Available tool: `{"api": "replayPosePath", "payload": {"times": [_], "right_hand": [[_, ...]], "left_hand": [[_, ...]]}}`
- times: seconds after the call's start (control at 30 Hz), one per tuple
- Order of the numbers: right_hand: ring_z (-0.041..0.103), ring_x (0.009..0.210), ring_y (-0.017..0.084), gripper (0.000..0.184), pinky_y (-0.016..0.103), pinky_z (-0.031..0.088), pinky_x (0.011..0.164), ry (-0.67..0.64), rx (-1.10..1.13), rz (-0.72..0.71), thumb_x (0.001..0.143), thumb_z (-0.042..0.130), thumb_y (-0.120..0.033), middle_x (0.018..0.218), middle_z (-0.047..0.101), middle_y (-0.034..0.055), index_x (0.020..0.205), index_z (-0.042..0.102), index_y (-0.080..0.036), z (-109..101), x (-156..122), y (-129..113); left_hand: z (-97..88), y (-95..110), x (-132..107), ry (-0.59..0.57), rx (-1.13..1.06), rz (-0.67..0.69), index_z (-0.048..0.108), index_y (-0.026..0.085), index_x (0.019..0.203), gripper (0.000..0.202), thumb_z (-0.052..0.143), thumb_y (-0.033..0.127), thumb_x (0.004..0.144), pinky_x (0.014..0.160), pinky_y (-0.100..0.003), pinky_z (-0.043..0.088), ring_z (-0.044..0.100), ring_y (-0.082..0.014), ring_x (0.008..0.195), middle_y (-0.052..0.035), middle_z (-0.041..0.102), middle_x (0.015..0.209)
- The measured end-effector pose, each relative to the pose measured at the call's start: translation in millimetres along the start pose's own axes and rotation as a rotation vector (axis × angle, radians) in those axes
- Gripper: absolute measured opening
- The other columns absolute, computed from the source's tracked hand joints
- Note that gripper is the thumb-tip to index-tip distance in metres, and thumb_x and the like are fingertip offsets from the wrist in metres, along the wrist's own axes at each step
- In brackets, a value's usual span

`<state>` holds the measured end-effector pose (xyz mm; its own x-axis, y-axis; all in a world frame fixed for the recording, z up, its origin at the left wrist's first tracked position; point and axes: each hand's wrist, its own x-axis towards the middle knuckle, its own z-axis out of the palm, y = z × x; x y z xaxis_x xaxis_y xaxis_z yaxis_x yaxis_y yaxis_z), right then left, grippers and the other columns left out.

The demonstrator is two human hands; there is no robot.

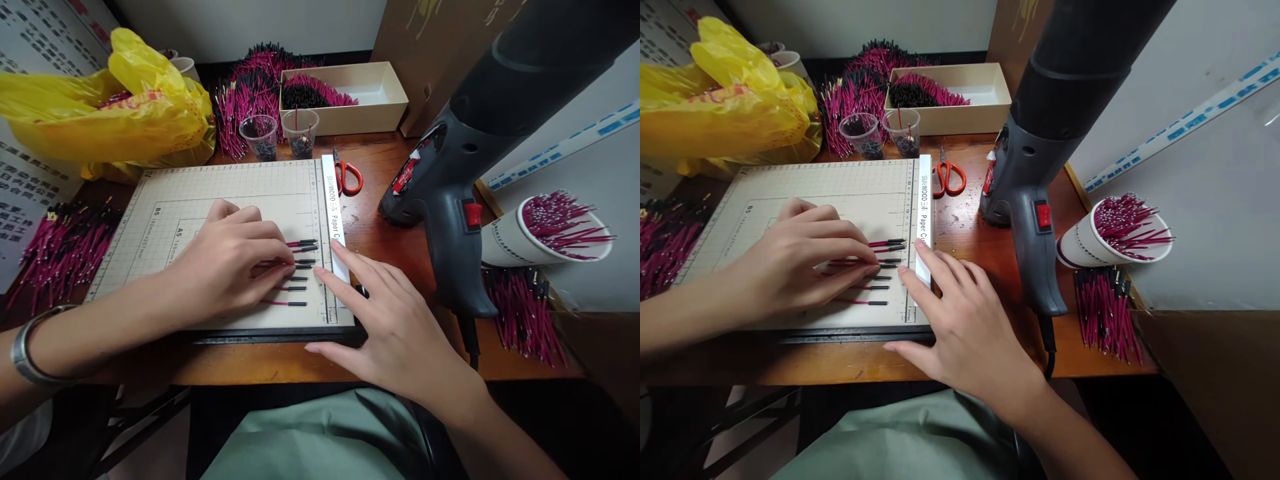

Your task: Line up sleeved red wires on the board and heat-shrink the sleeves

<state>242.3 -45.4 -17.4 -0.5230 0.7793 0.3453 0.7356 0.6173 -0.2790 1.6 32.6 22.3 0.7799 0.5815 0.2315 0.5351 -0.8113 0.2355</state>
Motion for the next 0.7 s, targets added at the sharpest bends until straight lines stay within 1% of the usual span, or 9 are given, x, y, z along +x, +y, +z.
{"api": "replayPosePath", "payload": {"times": [0.13,0.27,0.57,0.7], "right_hand": [[0.055,0.132,0.034,0.078,0.050,0.054,0.100,-0.031,0.001,-0.002,0.077,0.079,-0.059,0.151,0.050,0.0195,0.138,0.060,-0.015,0.1,1.2,1.3],[0.056,0.129,0.034,0.078,0.052,0.053,0.099,-0.028,-0.011,-0.003,0.078,0.077,-0.061,0.152,0.050,0.0193,0.138,0.059,-0.016,-0.2,1.8,0.9],[0.054,0.132,0.035,0.076,0.053,0.053,0.101,-0.054,-0.002,0.003,0.080,0.076,-0.059,0.152,0.048,0.0198,0.140,0.059,-0.015,-1.7,1.0,1.3],[0.053,0.133,0.035,0.076,0.053,0.054,0.100,-0.059,0.000,0.001,0.080,0.076,-0.059,0.153,0.048,0.0193,0.140,0.059,-0.016,-2.3,1.7,1.1]], "left_hand": [[-2.8,1.2,-1.4,-0.025,0.004,-0.004,0.073,0.020,0.086,0.025,0.054,0.029,0.100,0.077,-0.038,0.026,0.053,-0.0177,0.075,-0.0001,0.074,0.082],[-1.9,2.8,0.2,-0.006,0.011,-0.013,0.073,0.021,0.086,0.025,0.054,0.030,0.100,0.077,-0.038,0.027,0.053,-0.0170,0.074,0.0000,0.074,0.082],[2.0,1.7,-0.3,0.010,0.036,-0.025,0.075,0.023,0.085,0.033,0.048,0.032,0.102,0.076,-0.039,0.027,0.053,-0.0171,0.074,-0.0010,0.075,0.080],[2.0,0.9,-1.4,0.005,0.028,-0.023,0.075,0.023,0.086,0.032,0.049,0.030,0.103,0.077,-0.038,0.027,0.052,-0.0171,0.074,-0.0005,0.075,0.080]]}}
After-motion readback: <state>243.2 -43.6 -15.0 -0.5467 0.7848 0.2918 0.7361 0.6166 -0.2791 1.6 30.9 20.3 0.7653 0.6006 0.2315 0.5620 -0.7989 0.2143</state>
